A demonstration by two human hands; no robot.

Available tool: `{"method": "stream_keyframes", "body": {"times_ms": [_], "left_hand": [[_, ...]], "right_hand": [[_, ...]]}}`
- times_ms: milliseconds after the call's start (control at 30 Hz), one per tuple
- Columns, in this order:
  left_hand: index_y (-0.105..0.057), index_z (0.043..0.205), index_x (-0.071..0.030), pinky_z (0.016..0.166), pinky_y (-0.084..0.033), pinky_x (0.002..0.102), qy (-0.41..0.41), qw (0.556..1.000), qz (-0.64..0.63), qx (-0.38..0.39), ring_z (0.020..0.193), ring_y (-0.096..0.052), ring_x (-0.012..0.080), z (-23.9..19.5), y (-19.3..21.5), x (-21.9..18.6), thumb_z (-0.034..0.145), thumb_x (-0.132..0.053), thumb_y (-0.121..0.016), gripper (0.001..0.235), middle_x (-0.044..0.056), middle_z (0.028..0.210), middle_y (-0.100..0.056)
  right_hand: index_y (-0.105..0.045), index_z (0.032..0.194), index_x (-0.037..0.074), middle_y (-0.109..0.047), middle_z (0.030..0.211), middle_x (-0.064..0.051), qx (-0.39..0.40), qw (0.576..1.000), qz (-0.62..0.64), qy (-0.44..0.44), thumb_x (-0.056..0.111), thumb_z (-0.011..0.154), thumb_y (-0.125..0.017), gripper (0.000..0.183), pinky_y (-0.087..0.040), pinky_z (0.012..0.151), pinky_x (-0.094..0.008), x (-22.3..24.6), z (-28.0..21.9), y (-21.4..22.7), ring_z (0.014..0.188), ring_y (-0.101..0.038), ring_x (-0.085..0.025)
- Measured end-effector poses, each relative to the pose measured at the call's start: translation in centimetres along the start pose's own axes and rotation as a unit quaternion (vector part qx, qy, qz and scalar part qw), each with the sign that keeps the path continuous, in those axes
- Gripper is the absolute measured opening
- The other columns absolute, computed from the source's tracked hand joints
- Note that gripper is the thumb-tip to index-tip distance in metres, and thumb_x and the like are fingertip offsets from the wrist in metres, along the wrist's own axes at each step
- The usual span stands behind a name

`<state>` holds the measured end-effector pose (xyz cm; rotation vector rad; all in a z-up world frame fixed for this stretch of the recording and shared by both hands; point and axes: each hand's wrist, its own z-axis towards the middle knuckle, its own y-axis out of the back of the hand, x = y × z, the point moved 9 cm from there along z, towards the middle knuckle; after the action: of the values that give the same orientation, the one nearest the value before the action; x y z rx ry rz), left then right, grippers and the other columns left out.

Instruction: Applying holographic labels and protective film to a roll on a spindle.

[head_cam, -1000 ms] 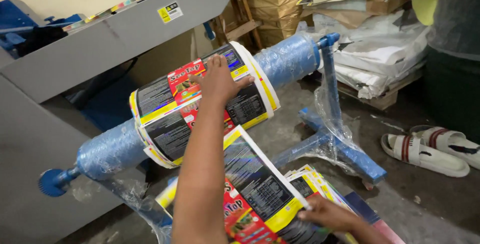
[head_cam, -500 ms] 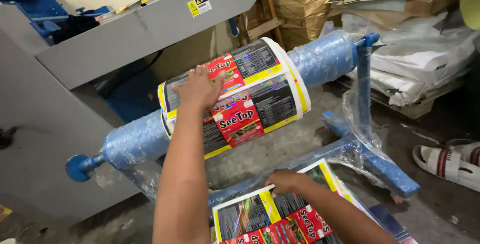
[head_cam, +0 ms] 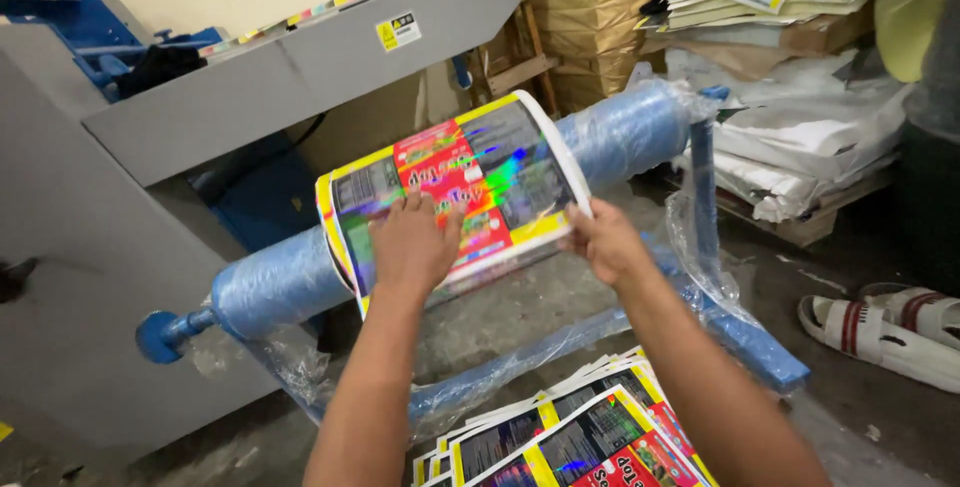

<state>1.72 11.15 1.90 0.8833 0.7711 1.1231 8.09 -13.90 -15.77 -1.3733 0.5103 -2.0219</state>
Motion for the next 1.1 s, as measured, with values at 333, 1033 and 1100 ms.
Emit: {"method": "stream_keyframes", "body": {"times_ms": [333,1033,1100], "left_hand": [[-0.032,0.156,-0.012,0.111,-0.011,0.082,0.0,1.0,0.021,0.0,0.154,-0.018,0.0309,8.0,-0.9,1.4,0.098,-0.064,-0.038,0.079,0.007,0.167,-0.023],[-0.035,0.157,-0.015,0.109,-0.018,0.086,0.052,0.996,0.027,0.06,0.156,-0.022,0.0258,7.8,0.4,1.8,0.097,-0.062,-0.043,0.077,0.002,0.168,-0.026],[-0.038,0.157,-0.014,0.109,-0.019,0.086,0.047,0.997,0.025,0.064,0.156,-0.024,0.0262,7.7,0.7,1.6,0.097,-0.062,-0.045,0.076,0.003,0.167,-0.029]], "right_hand": [[-0.069,0.108,0.003,-0.071,0.088,-0.004,-0.148,0.976,-0.157,-0.042,0.021,0.098,-0.064,0.021,-0.057,0.067,-0.032,-6.1,-14.7,7.6,0.075,-0.066,-0.015],[-0.072,0.119,-0.001,-0.079,0.109,-0.009,0.028,0.965,-0.215,-0.147,0.014,0.088,-0.074,0.034,-0.054,0.093,-0.035,-3.6,-19.0,3.9,0.099,-0.071,-0.017],[-0.073,0.118,-0.003,-0.079,0.109,-0.01,0.032,0.971,-0.176,-0.158,0.014,0.087,-0.074,0.035,-0.055,0.093,-0.036,0.8,-20.6,0.3,0.098,-0.072,-0.019]]}}
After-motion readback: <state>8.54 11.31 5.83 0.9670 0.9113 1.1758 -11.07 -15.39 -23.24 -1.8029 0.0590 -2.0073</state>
